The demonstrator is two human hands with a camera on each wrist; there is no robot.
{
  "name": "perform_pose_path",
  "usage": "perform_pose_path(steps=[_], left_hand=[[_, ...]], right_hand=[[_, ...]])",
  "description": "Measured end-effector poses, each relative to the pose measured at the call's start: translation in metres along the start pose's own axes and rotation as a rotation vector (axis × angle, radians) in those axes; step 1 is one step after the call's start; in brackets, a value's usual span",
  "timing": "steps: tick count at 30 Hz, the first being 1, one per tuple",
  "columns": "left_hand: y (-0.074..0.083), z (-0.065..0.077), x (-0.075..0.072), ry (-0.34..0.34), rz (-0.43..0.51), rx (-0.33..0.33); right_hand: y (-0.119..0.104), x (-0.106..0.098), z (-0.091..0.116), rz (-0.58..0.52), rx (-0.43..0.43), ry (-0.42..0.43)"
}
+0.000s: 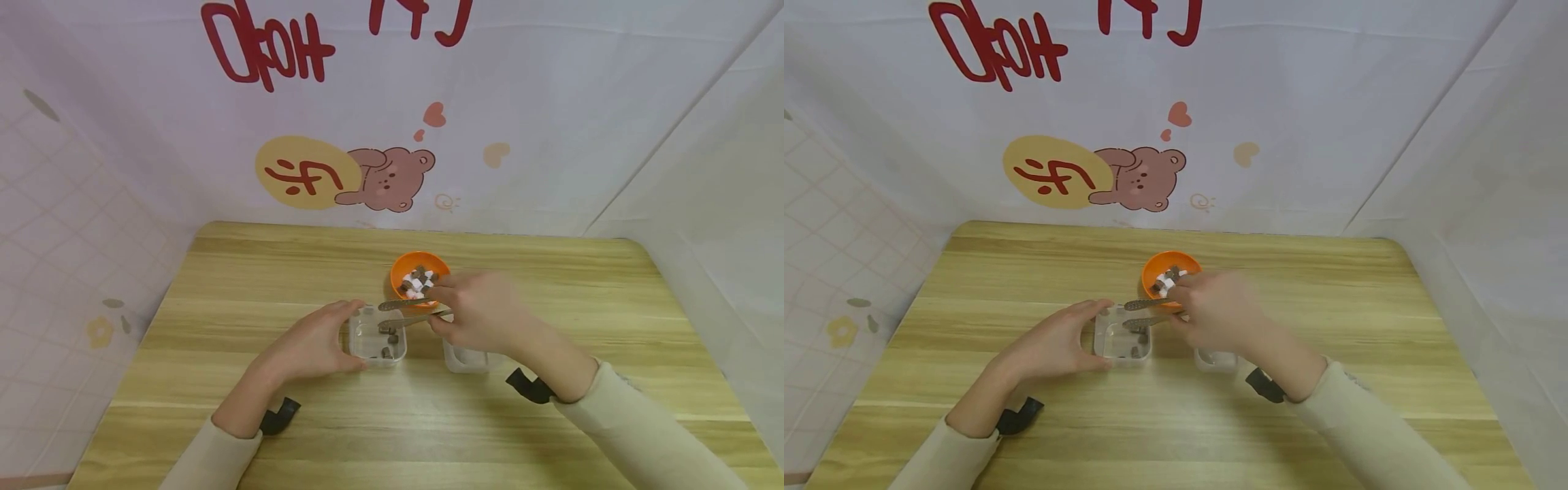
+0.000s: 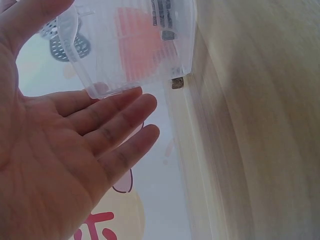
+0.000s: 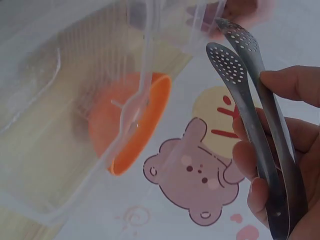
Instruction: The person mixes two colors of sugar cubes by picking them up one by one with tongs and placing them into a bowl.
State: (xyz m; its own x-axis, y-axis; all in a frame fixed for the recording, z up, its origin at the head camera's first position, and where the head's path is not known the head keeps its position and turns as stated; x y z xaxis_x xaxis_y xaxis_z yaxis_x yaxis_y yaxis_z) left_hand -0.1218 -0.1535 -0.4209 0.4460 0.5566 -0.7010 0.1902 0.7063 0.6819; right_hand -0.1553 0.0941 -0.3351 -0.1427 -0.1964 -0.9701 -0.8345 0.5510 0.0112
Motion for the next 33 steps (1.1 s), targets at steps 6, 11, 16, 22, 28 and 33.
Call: perform_pose_path(steps=[6,11,16,22,28,33], left_hand=[[0.0,-0.001,0.0,-0.001,-0.003,0.008],[0.0,-0.001,0.0,0.003,-0.007,0.019],[0.001,-0.001,0.0,-0.002,-0.007,0.012],[0.001,0.0,0.0,-0.001,-0.007,0.013],[0.001,0.0,0.0,-0.001,-0.011,0.011],[0.0,0.0,0.0,-0.004,-0.008,0.006]], right_hand=[[-0.011,0.016,-0.007,-0.018,-0.024,-0.11],[-0.017,0.026,-0.015,-0.055,-0.03,-0.17],[-0.024,0.029,-0.024,-0.035,-0.054,-0.199],[-0.033,0.034,-0.032,-0.008,-0.112,-0.277],[-0.04,0.036,-0.033,0.034,-0.176,-0.298],[-0.035,0.032,-0.03,-0.033,-0.136,-0.262]])
Point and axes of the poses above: each hand's wrist, its own z-axis away from the middle knuckle, its own x-axis out of the palm, y = z × x, the point moved 4 cm from there along -z, towards the middle knuckle, and after that the axes turned 5 degrees about -y, right-handed, at the moved point
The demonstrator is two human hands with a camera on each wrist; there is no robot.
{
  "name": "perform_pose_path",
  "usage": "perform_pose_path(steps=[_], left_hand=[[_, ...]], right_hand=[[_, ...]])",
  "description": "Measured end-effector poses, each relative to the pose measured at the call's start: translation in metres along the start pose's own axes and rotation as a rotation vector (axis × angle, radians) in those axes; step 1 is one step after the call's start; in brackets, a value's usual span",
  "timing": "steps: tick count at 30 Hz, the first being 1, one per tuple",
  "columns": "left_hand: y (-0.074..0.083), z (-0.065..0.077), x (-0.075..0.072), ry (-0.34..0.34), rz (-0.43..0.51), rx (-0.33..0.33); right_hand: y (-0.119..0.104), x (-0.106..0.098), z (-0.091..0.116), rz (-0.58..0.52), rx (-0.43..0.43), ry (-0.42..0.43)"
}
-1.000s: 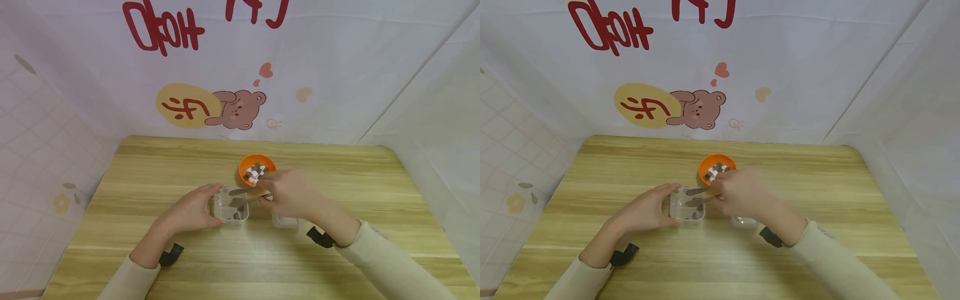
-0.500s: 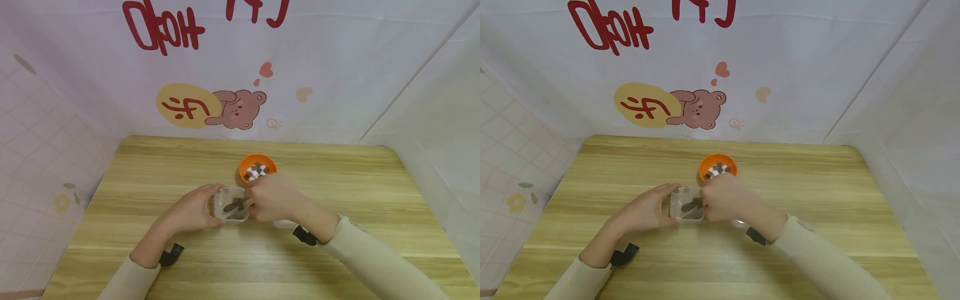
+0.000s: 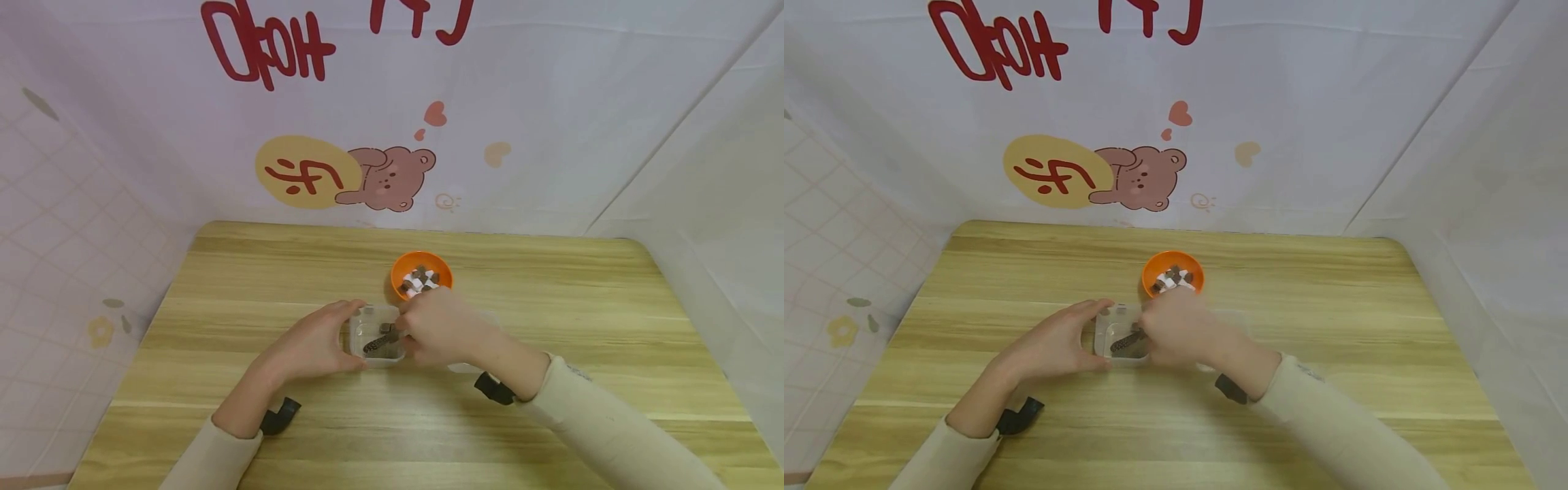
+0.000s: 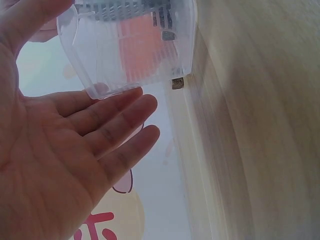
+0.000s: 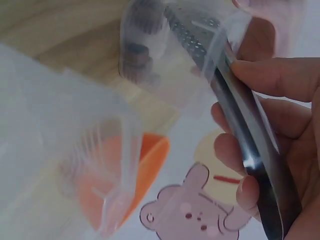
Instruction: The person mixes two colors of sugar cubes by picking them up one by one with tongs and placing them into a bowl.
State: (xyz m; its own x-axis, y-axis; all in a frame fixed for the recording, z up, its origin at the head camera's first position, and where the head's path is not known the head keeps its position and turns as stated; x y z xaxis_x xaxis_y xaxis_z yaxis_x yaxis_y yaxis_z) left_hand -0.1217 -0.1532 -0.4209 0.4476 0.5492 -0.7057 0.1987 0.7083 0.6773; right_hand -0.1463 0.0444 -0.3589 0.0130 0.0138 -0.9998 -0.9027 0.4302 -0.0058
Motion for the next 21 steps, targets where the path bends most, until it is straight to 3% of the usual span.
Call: perform_pose_path(steps=[9,15,21], left_hand=[[0.0,0.001,0.0,0.0,-0.012,0.004],[0.0,0.0,0.0,-0.002,-0.004,-0.003],[0.0,0.0,0.001,-0.005,0.009,-0.015]], right_hand=[[0.025,-0.016,0.022,-0.098,0.057,0.147],[0.049,-0.025,0.042,-0.153,0.116,0.297],[0.074,-0.025,0.06,-0.133,0.223,0.402]])
Point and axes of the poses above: each hand's wrist, its own z-axis away from the middle knuckle, its own x-axis out of the palm, y = z × x, the point moved 4 cm from there along -z, towards the middle knuckle, and after that the axes turned 5 degrees about -y, right-handed, at the moved point
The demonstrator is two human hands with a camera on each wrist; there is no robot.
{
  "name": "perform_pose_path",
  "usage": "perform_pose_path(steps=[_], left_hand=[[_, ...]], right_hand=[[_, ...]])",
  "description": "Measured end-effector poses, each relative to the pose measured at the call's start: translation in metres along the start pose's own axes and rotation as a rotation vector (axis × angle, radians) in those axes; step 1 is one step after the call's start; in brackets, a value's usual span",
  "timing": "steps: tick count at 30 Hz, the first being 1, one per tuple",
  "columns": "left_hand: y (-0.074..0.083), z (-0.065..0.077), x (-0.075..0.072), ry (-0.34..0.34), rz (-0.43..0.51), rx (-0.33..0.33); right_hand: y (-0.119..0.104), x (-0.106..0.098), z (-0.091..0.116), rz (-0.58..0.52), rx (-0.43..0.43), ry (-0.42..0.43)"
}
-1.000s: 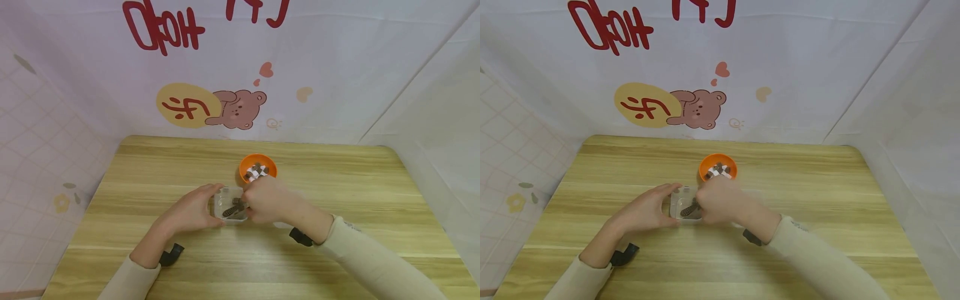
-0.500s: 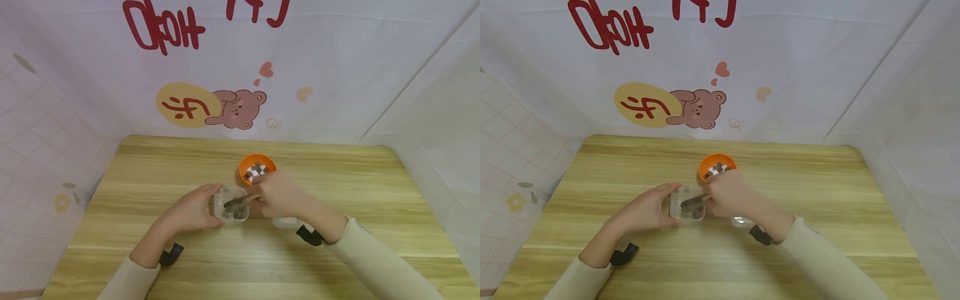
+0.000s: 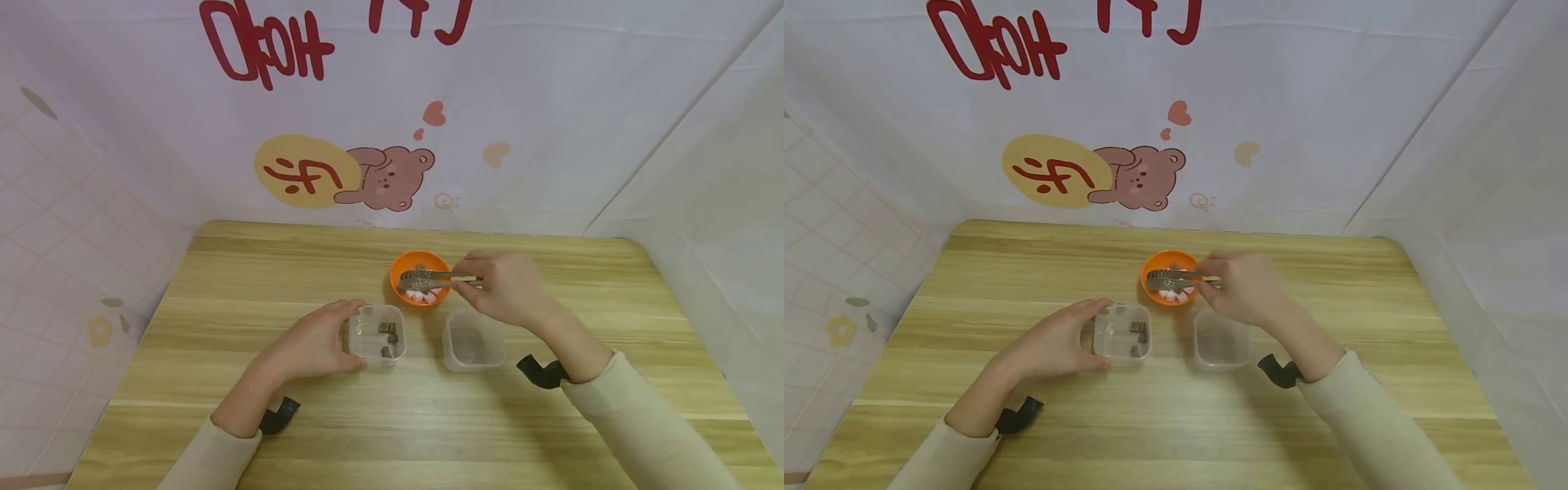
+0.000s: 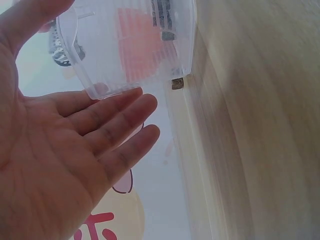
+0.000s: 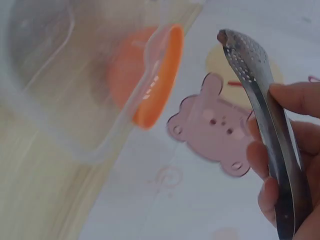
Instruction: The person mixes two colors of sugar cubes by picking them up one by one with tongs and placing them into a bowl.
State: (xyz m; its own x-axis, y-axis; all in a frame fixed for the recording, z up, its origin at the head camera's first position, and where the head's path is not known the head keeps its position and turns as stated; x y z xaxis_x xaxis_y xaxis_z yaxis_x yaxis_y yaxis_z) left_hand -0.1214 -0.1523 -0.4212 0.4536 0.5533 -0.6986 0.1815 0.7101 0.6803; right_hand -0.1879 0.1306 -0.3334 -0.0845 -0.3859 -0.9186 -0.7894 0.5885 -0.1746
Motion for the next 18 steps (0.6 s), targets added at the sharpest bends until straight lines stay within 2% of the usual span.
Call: perform_pose_path(steps=[4,7,12,18], left_hand=[[0.001,0.0,0.0,-0.005,0.003,-0.006],[0.001,0.0,0.0,-0.008,0.003,-0.01],[0.0,0.0,0.0,-0.006,0.009,-0.009],[-0.001,-0.001,0.001,-0.006,0.004,-0.01]], right_hand=[[0.013,-0.002,0.007,0.072,0.08,0.035],[0.018,-0.001,0.011,0.102,0.097,0.05],[0.013,0.0,0.013,0.101,0.051,0.067],[-0.007,0.0,0.008,0.074,-0.016,0.055]])
Point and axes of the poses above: each hand's wrist, its own z-axis away from the middle knuckle, its own x-axis out of the palm, y = z × x, the point moved 4 cm from there along -z, towards the middle knuckle, and after that the axes turned 5 degrees about -y, right-handed, at the moved point
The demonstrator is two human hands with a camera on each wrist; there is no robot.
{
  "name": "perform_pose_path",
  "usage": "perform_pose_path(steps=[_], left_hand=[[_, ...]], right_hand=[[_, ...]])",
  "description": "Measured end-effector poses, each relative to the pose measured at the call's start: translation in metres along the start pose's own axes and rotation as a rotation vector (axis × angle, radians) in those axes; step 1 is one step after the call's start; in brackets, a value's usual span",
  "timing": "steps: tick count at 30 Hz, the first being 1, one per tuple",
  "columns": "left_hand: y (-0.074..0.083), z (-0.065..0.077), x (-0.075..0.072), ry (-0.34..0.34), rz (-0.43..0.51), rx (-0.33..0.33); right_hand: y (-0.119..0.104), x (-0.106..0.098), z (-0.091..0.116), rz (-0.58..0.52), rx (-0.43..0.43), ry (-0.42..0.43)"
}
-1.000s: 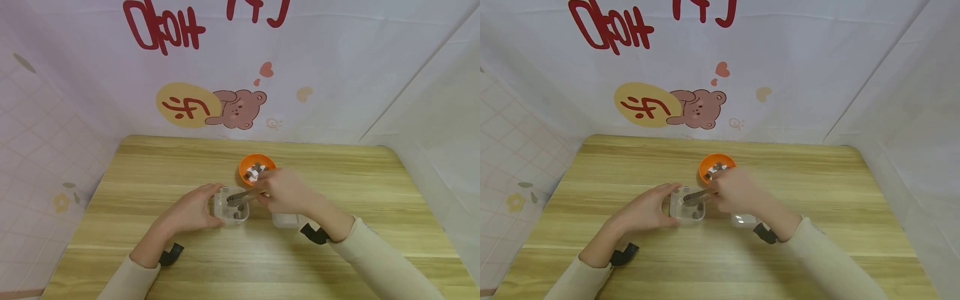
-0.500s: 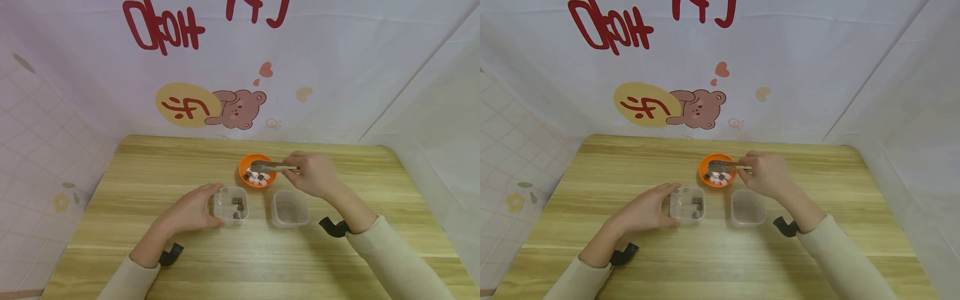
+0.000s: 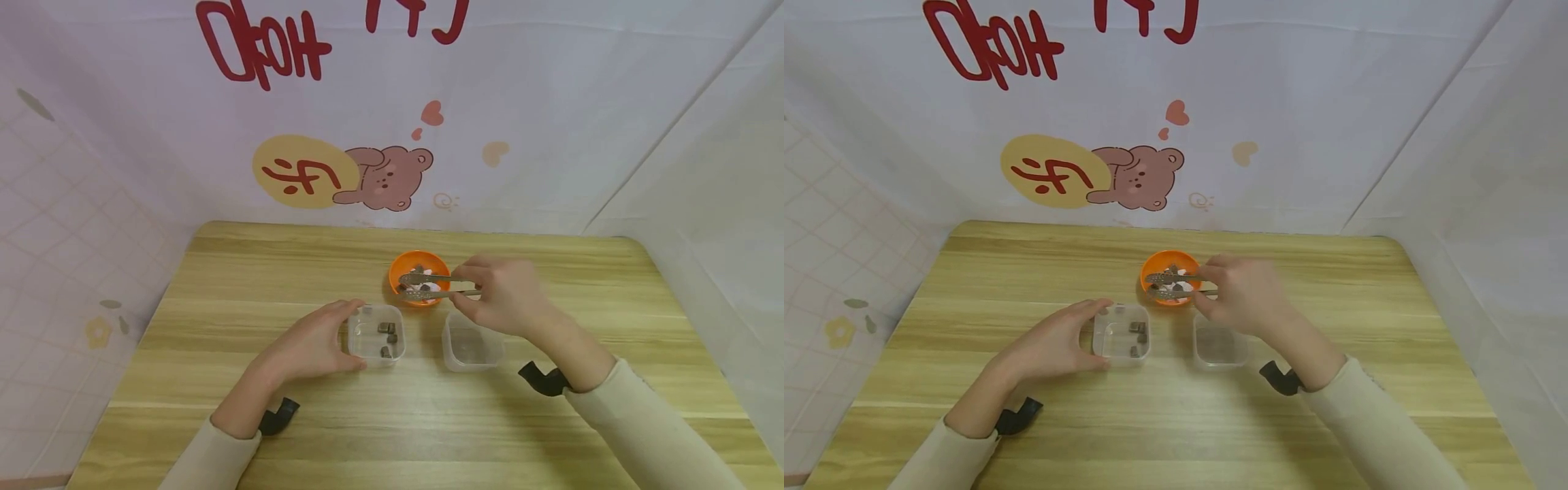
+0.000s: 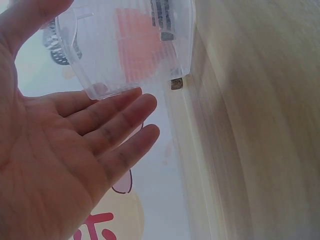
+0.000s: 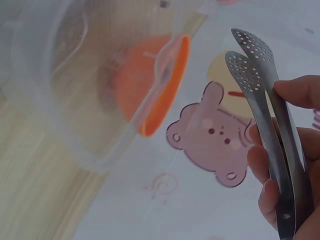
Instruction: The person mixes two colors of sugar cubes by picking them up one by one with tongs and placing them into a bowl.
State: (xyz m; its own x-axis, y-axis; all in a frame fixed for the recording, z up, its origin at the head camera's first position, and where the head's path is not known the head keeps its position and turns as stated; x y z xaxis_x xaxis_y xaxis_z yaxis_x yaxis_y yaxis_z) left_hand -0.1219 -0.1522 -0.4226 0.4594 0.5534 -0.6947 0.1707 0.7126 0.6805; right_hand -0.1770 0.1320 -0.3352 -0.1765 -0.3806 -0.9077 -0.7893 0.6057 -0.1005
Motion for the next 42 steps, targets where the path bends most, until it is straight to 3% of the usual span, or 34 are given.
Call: perform_pose_path(steps=[4,13,21,28,34,42], left_hand=[[0.0,0.0,0.0,-0.001,-0.003,0.003],[0.0,0.0,-0.001,0.013,-0.027,0.04],[-0.001,0.0,-0.001,0.017,-0.032,0.048],[-0.001,0.0,-0.001,0.012,-0.026,0.051],[-0.003,0.001,-0.002,0.004,-0.028,0.058],[-0.001,0.002,-0.003,0.012,-0.022,0.079]], right_hand=[[-0.016,0.0,-0.008,-0.001,-0.053,-0.052],[-0.045,0.012,-0.025,0.073,-0.133,-0.31],[-0.061,0.025,-0.038,0.151,-0.174,-0.453],[-0.079,0.031,-0.051,0.196,-0.199,-0.545],[-0.092,0.039,-0.059,0.307,-0.206,-0.624],[-0.094,0.044,-0.06,0.316,-0.207,-0.647]])
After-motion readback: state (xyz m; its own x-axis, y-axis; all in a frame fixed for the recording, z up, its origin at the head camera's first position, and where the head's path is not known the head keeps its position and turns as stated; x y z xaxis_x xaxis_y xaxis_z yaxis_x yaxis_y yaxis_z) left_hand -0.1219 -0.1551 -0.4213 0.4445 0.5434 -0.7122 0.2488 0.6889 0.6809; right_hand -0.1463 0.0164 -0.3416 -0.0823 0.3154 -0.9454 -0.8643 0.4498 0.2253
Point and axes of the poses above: each hand's wrist, its own z-axis away from the middle knuckle, its own x-axis out of the palm, y = z × x, the point moved 4 cm from there along -z, towards the middle knuckle, and after that the axes turned 5 degrees about -y, right-handed, at the moved point
